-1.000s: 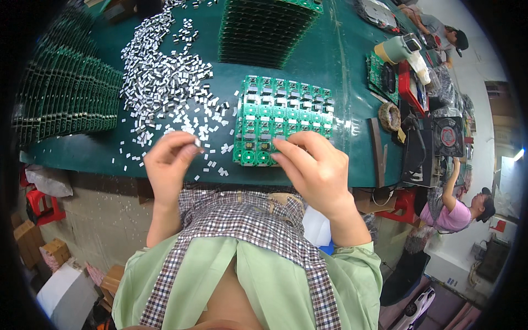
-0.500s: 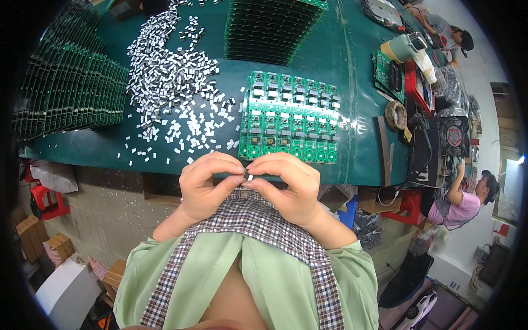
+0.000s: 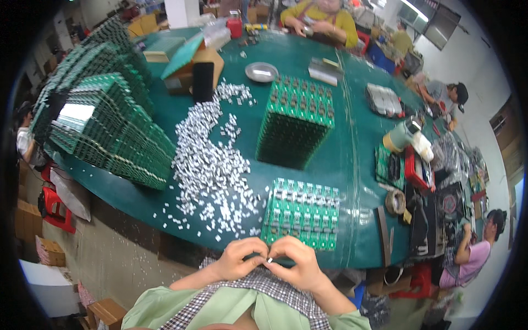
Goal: The person assembles metal pins and electronic components onto printed circuit board arrays by hand.
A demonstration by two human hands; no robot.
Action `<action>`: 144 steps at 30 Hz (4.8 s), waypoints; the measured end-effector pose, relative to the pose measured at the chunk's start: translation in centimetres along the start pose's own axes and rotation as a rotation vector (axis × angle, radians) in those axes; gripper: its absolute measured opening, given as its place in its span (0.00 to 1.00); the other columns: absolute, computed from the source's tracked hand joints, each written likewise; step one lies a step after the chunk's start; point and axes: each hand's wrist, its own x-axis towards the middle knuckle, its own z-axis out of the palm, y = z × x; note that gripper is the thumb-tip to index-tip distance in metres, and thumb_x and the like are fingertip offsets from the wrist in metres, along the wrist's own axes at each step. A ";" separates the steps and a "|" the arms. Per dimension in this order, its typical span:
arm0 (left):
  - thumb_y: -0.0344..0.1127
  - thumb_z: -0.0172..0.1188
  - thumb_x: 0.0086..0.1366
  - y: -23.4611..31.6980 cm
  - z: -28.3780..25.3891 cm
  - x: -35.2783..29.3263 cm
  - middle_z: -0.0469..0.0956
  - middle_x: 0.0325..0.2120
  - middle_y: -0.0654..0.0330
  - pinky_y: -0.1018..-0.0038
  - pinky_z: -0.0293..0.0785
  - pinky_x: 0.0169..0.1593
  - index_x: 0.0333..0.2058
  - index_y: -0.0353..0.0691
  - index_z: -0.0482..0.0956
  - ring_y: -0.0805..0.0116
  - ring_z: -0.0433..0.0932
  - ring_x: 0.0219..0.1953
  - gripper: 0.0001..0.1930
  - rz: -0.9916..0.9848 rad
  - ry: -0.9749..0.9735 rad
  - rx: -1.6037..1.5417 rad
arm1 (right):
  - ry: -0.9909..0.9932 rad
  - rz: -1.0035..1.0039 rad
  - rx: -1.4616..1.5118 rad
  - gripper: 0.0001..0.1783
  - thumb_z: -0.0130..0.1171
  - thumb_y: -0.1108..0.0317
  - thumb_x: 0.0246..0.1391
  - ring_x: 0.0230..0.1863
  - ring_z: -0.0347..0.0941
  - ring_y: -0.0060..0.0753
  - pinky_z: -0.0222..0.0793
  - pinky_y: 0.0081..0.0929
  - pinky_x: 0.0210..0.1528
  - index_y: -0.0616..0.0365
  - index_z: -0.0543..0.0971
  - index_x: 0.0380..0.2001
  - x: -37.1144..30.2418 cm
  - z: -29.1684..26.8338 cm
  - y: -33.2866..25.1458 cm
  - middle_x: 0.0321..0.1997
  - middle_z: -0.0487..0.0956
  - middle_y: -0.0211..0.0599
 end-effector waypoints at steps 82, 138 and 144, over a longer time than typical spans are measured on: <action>0.33 0.60 0.56 -3.6 -5.7 5.7 0.75 0.27 0.55 0.65 0.72 0.36 0.27 0.37 0.72 0.56 0.77 0.32 0.07 -0.165 0.430 0.779 | 1.033 -0.098 -0.187 0.06 0.55 0.82 0.51 0.31 0.69 0.21 0.65 0.17 0.34 0.65 0.74 0.34 0.5 -12.8 8.2 0.31 0.74 0.30; 0.22 0.57 0.53 -7.6 -9.6 12.1 0.75 0.22 0.57 0.66 0.70 0.33 0.31 0.37 0.78 0.59 0.73 0.26 0.06 0.175 0.562 0.866 | 1.089 0.209 -0.208 0.07 0.57 0.71 0.57 0.21 0.63 0.13 0.58 0.14 0.24 0.63 0.76 0.37 4.0 -15.1 21.6 0.22 0.72 0.25; 0.25 0.59 0.55 -7.8 -9.6 12.0 0.79 0.26 0.55 0.66 0.72 0.36 0.33 0.36 0.78 0.58 0.77 0.29 0.06 0.139 0.565 0.888 | 1.081 0.206 -0.195 0.08 0.58 0.71 0.56 0.21 0.66 0.15 0.61 0.14 0.24 0.65 0.76 0.37 4.0 -15.1 21.5 0.26 0.75 0.28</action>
